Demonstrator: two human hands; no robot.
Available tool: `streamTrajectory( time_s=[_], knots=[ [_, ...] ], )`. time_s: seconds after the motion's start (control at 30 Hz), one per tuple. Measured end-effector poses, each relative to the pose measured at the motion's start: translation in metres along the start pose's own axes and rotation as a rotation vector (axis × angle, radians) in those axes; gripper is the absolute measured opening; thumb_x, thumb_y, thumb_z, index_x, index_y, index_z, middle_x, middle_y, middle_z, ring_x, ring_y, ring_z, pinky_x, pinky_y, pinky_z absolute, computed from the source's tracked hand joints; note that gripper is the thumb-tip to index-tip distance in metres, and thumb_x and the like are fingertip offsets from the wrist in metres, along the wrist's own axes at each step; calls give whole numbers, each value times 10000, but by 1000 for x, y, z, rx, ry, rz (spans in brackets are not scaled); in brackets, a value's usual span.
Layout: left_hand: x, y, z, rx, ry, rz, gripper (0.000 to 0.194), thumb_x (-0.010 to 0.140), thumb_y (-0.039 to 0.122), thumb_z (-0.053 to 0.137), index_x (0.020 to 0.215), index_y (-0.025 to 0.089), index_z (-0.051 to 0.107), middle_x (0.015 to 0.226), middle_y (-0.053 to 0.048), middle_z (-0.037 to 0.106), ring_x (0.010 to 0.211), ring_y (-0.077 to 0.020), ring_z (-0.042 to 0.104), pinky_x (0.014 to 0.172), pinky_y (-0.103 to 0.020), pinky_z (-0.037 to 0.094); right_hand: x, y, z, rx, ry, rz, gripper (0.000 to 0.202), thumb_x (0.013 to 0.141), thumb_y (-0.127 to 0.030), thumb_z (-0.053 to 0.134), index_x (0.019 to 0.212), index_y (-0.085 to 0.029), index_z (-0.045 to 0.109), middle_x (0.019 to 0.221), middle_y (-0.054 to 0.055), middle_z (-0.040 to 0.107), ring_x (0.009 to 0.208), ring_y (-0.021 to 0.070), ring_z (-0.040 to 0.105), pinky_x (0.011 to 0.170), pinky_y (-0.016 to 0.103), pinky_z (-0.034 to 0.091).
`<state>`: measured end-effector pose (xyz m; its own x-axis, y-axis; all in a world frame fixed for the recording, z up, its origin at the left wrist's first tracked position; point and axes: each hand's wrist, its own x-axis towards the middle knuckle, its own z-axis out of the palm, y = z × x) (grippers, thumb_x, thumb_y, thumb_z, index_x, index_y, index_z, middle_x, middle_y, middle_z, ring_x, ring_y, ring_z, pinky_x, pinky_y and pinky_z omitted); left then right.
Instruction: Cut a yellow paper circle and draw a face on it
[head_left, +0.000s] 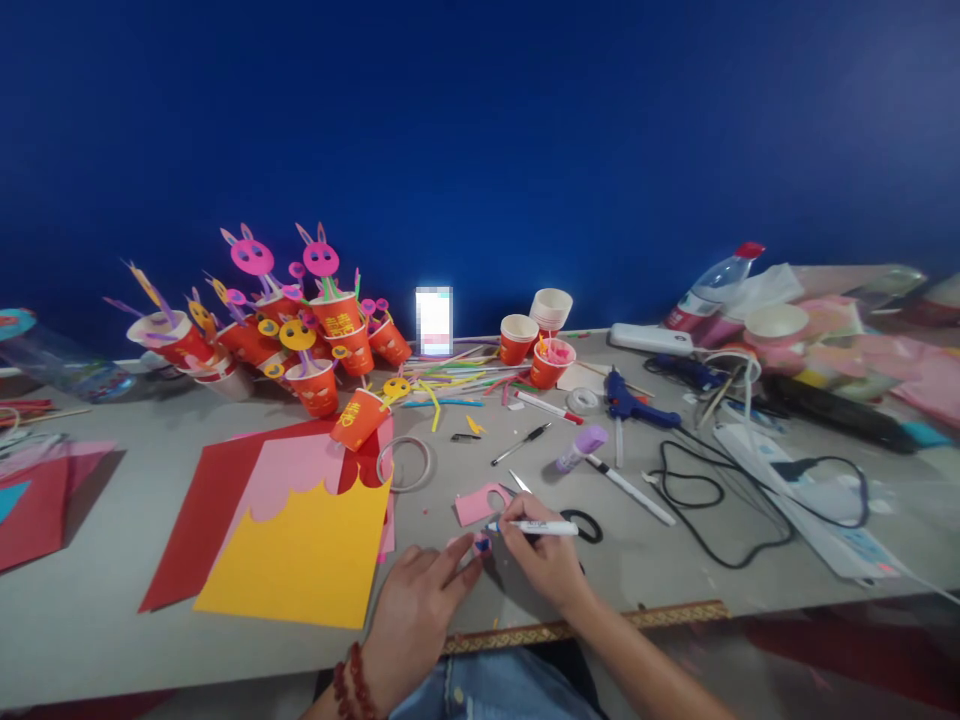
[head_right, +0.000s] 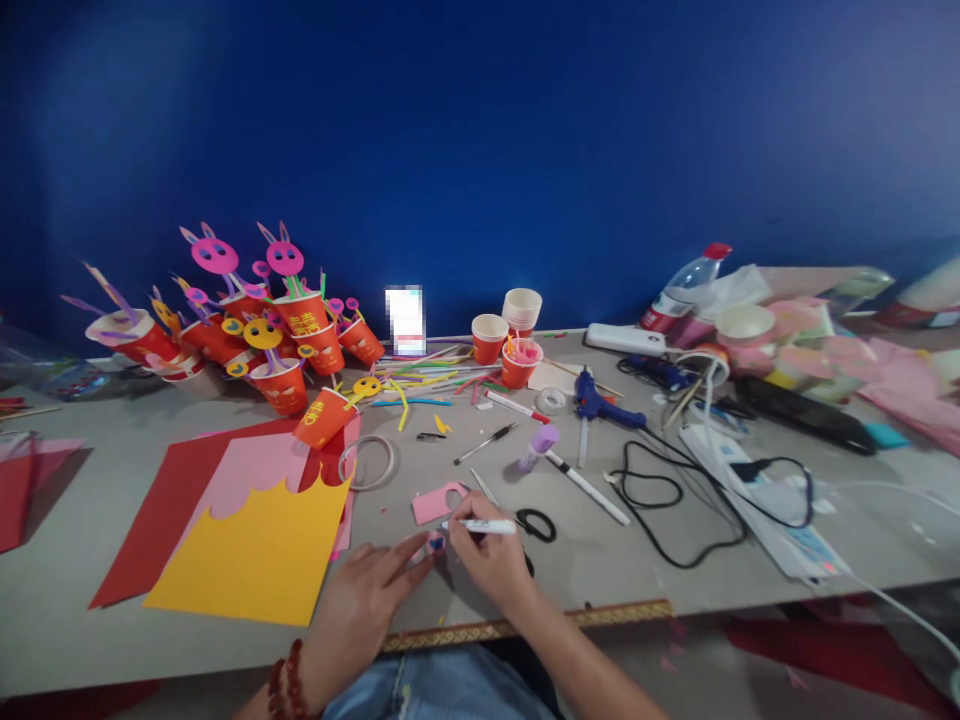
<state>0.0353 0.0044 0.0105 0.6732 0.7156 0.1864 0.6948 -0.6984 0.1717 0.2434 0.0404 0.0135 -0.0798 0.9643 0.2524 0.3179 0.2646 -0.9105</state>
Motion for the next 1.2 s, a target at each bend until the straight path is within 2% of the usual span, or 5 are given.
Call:
streamTrajectory(
  time_s=[0.33,0.47,0.57,0.73,1.2],
  knots=[
    [-12,-9,2,-287,274,-102,471,891,74,426,1326,203,553,1169,-97,695,919,-198,683,773,-287,559,-4,-3,-4,-22,54,-80,96,950,-283,537,939,-212,601,709,-5,609,589,149,550,567,253,432],
    [-20,-6,10,-538,403,-448,277,998,307,429,1178,235,627,1061,-72,715,942,-198,690,804,-267,557,0,-5,-9,87,109,-24,135,953,-330,553,926,-214,614,742,8,624,626,158,558,579,255,435],
    [-18,-3,14,-765,406,-630,353,1004,433,379,1069,219,652,772,-29,670,657,-168,646,612,-233,527,0,-10,-11,209,112,18,170,944,-372,576,931,-207,613,743,11,629,590,146,522,540,250,407],
    [-6,0,18,-1027,335,-597,311,945,409,434,1023,198,648,586,26,530,527,-149,558,530,-220,468,-11,-28,-9,407,-32,73,264,935,-425,586,828,-187,622,677,2,598,583,137,542,544,244,397],
    [-2,17,-24,-819,167,-296,467,939,210,441,1405,237,439,1012,-75,689,945,-213,676,830,-302,552,-38,-31,-1,519,-93,131,237,923,-399,603,812,-189,602,623,-29,526,497,101,468,481,201,384]
  ],
)
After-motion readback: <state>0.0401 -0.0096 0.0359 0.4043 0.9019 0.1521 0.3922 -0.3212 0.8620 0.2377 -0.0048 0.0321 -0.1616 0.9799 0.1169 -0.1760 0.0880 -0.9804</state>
